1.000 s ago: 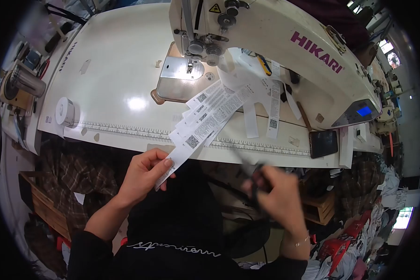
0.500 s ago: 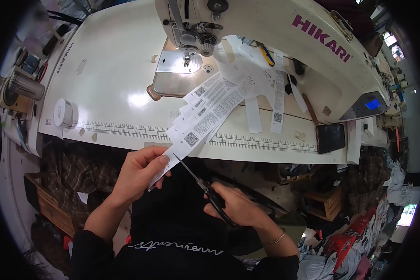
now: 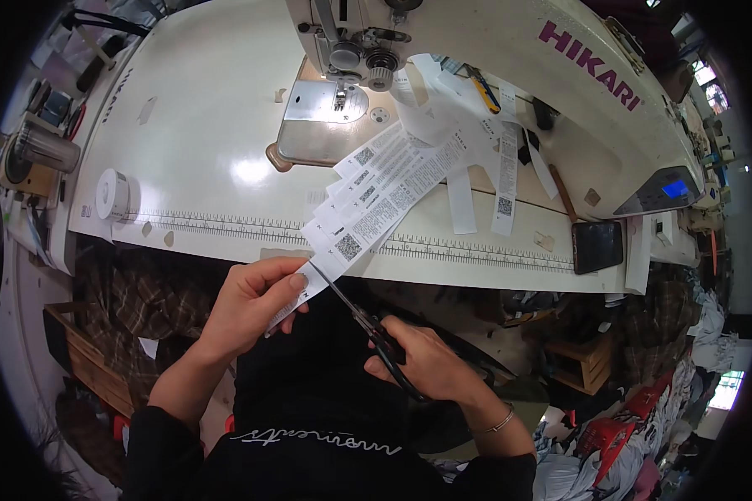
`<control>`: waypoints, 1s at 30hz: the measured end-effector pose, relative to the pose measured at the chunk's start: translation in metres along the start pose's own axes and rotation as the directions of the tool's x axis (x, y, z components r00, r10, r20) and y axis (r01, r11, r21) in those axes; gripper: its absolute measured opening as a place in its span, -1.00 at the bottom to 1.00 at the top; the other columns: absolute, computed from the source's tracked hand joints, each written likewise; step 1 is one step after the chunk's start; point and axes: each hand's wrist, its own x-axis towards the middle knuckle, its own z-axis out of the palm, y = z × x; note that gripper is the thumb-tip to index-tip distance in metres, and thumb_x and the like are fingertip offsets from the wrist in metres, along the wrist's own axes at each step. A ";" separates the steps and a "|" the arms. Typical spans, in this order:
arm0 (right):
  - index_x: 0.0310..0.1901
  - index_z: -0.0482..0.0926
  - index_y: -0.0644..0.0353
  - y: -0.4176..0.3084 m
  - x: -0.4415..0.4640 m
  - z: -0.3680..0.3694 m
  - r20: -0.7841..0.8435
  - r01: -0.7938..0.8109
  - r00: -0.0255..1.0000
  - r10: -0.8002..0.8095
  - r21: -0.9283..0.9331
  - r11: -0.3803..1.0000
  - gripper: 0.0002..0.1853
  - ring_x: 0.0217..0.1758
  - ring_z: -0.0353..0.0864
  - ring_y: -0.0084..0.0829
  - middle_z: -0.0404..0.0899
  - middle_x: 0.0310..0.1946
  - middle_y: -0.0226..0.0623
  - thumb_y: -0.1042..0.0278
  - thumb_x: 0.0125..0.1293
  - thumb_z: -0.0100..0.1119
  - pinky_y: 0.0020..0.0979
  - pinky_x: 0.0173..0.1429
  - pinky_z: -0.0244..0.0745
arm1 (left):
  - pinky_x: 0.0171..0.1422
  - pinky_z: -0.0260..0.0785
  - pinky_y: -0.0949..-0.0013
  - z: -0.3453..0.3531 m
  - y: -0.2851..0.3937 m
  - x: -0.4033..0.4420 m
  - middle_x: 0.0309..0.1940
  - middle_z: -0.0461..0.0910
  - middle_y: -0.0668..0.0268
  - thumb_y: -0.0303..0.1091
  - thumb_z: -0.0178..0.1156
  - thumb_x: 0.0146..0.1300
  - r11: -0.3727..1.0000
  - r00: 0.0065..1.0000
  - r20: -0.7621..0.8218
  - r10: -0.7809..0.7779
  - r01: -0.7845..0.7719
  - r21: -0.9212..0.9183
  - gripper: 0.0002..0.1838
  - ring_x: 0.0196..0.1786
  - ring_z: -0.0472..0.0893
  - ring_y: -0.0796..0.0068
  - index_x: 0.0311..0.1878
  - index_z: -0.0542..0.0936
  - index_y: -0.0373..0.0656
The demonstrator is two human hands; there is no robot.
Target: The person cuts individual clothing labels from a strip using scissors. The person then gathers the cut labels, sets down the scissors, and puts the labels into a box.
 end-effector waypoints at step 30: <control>-0.36 0.38 0.16 -0.042 0.056 -0.103 -0.374 -0.393 0.391 -0.841 -0.894 0.215 -0.70 -0.38 0.56 -0.22 0.51 -0.45 -0.29 0.39 -0.03 0.36 -0.27 -0.40 0.45 | -0.49 0.32 0.64 -0.011 -0.014 -0.022 -0.55 0.61 0.38 -0.30 0.11 0.35 0.982 0.992 0.110 -0.059 0.038 0.185 -0.78 -0.58 0.53 0.72 -0.19 0.58 -0.29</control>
